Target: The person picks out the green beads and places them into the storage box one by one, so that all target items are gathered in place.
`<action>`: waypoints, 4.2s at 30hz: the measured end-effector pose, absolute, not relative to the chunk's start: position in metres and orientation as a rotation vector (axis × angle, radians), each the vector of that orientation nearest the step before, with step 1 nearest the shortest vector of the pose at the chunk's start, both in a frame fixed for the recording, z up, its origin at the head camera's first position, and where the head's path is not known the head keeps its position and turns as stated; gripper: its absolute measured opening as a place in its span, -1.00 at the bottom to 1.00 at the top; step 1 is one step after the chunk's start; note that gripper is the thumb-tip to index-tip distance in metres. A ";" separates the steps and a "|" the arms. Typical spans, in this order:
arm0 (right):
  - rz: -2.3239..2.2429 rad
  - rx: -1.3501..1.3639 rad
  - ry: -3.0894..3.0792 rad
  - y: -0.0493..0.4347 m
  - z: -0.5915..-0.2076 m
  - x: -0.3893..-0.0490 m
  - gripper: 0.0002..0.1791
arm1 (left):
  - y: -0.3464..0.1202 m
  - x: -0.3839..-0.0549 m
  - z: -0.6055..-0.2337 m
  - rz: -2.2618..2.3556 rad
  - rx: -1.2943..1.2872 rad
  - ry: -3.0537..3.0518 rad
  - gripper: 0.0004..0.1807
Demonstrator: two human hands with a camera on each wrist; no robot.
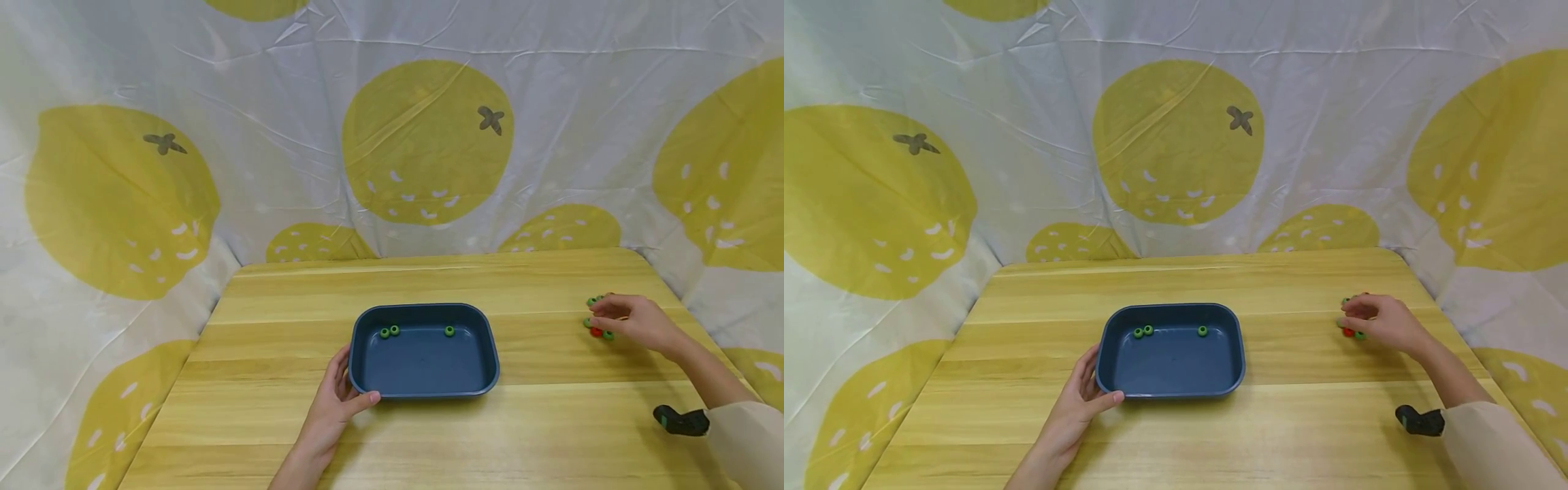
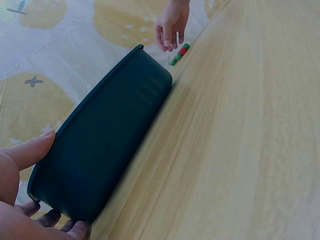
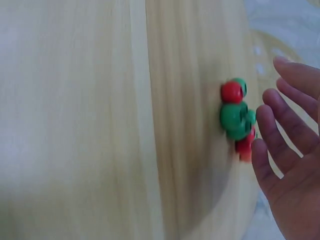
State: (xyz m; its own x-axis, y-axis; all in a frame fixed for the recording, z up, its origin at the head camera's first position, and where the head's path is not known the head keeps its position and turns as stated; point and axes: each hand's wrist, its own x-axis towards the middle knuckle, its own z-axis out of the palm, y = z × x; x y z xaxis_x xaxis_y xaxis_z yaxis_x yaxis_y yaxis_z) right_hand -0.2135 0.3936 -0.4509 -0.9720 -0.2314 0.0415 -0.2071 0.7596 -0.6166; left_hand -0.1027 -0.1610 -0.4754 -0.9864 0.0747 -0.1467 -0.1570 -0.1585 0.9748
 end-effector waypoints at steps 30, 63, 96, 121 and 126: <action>-0.979 -0.259 3.000 0.421 -0.485 -0.193 -0.57 | -0.161 -0.101 -0.475 2.275 -0.089 1.923 0.09; -0.942 -0.400 3.093 0.407 -0.466 -0.205 -0.75 | -0.162 -0.102 -0.476 2.278 -0.090 1.921 0.09; -1.039 -0.611 2.910 0.329 -0.435 -0.240 -0.81 | -0.161 -0.103 -0.476 2.283 -0.092 1.920 0.08; -1.029 -0.794 2.864 0.275 -0.422 -0.262 -0.82 | -0.162 -0.102 -0.475 2.281 -0.087 1.914 0.08; -1.040 -0.858 2.834 0.262 -0.417 -0.266 -0.81 | -0.162 -0.102 -0.475 2.281 -0.086 1.917 0.07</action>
